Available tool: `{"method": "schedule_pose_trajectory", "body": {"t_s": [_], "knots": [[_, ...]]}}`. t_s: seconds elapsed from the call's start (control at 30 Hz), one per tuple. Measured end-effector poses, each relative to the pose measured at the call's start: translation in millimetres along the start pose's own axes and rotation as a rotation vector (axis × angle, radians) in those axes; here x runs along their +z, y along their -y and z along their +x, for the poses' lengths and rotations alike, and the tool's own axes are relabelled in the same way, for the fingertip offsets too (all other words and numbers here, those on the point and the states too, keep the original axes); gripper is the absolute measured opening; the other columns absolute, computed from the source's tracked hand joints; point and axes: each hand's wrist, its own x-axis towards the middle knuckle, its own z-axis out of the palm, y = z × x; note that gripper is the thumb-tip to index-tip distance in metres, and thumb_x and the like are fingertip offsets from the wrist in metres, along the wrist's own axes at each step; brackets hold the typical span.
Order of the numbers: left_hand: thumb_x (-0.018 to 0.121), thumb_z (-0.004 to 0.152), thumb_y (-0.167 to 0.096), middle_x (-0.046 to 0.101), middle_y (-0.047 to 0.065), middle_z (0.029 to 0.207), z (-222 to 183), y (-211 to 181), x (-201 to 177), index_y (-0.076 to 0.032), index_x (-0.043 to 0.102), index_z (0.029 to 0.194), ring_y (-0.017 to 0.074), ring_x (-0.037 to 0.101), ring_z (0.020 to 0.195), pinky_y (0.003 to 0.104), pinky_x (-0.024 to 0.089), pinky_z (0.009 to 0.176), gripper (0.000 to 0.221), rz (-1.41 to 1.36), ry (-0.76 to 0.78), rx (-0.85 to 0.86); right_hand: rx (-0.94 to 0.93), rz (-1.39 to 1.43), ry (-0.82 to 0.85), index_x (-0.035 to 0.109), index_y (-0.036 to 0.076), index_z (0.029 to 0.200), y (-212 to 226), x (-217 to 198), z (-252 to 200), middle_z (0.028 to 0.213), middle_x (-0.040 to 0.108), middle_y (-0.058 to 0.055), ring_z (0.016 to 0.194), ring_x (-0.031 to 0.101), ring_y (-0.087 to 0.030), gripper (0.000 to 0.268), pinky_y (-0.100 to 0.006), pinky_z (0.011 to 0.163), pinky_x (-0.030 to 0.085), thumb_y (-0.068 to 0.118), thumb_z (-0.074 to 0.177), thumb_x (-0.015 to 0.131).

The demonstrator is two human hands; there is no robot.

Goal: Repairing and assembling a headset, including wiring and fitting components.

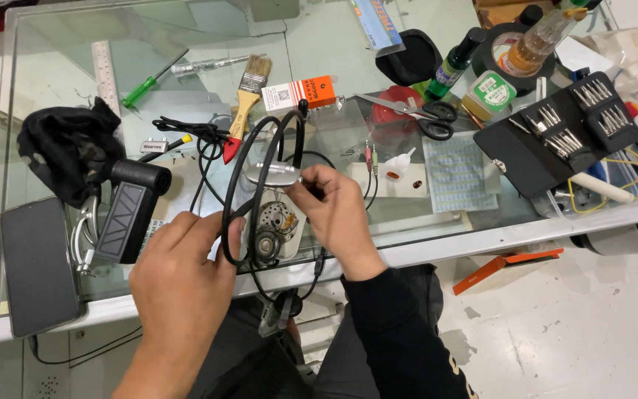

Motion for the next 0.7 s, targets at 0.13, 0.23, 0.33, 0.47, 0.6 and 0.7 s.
{"method": "schedule_pose_trajectory", "body": {"t_s": [0.13, 0.23, 0.33, 0.47, 0.6, 0.7], "knots": [[0.069, 0.103, -0.031, 0.06, -0.005, 0.083, 27, 4, -17, -0.02, 0.069, 0.092, 0.0219, 0.063, 0.081, 0.04, 0.046, 0.051, 0.016, 0.175, 0.095, 0.105, -0.022, -0.003, -0.01, 0.063, 0.01, 0.088, -4, 0, -2, 0.08, 0.06, 0.001, 0.076, 0.057, -0.012, 0.012, -0.027, 0.077, 0.054, 0.013, 0.096, 0.071], [0.055, 0.1, -0.047, 0.069, 0.001, 0.074, 56, 1, -33, -0.023, 0.053, 0.105, 0.0405, 0.067, 0.071, 0.054, 0.049, 0.049, 0.024, 0.235, 0.562, 0.016, -0.056, -0.008, 0.01, 0.061, 0.011, 0.085, -2, 1, -4, 0.077, 0.058, 0.001, 0.071, 0.054, -0.012, 0.016, -0.027, 0.07, 0.052, 0.015, 0.097, 0.071], [0.04, 0.105, -0.058, 0.071, 0.023, 0.075, 77, -6, -46, -0.011, 0.055, 0.101, 0.0558, 0.066, 0.075, 0.061, 0.05, 0.065, 0.05, 0.25, 0.78, -0.084, 0.014, 0.112, -0.012, 0.064, 0.006, 0.083, 1, 3, -6, 0.077, 0.064, -0.003, 0.075, 0.062, -0.011, 0.014, -0.026, 0.074, 0.062, 0.008, 0.095, 0.072], [0.046, 0.091, -0.029, 0.071, 0.012, 0.079, 82, 1, -38, -0.019, 0.061, 0.098, 0.045, 0.067, 0.074, 0.055, 0.051, 0.064, 0.019, 0.276, 0.876, 0.071, -0.002, 0.064, -0.006, 0.069, 0.006, 0.087, 4, 2, -7, 0.078, 0.068, -0.002, 0.074, 0.064, -0.011, 0.014, -0.026, 0.072, 0.061, 0.017, 0.094, 0.074], [0.053, 0.103, -0.04, 0.066, -0.006, 0.071, 72, 11, -27, -0.025, 0.06, 0.092, 0.0272, 0.067, 0.067, 0.046, 0.049, 0.046, 0.02, 0.328, 0.579, 0.296, -0.043, 0.056, -0.028, 0.068, 0.008, 0.085, 1, 2, -5, 0.076, 0.063, 0.001, 0.071, 0.055, -0.009, 0.012, -0.025, 0.069, 0.052, 0.011, 0.094, 0.075], [0.039, 0.105, -0.057, 0.069, 0.018, 0.076, 79, -9, -36, -0.012, 0.055, 0.098, 0.049, 0.065, 0.071, 0.058, 0.049, 0.061, 0.048, 0.276, 0.842, -0.027, -0.034, 0.119, -0.002, 0.065, 0.008, 0.083, -1, 2, -6, 0.078, 0.063, -0.001, 0.074, 0.059, -0.011, 0.015, -0.026, 0.071, 0.054, 0.01, 0.095, 0.074]]}}
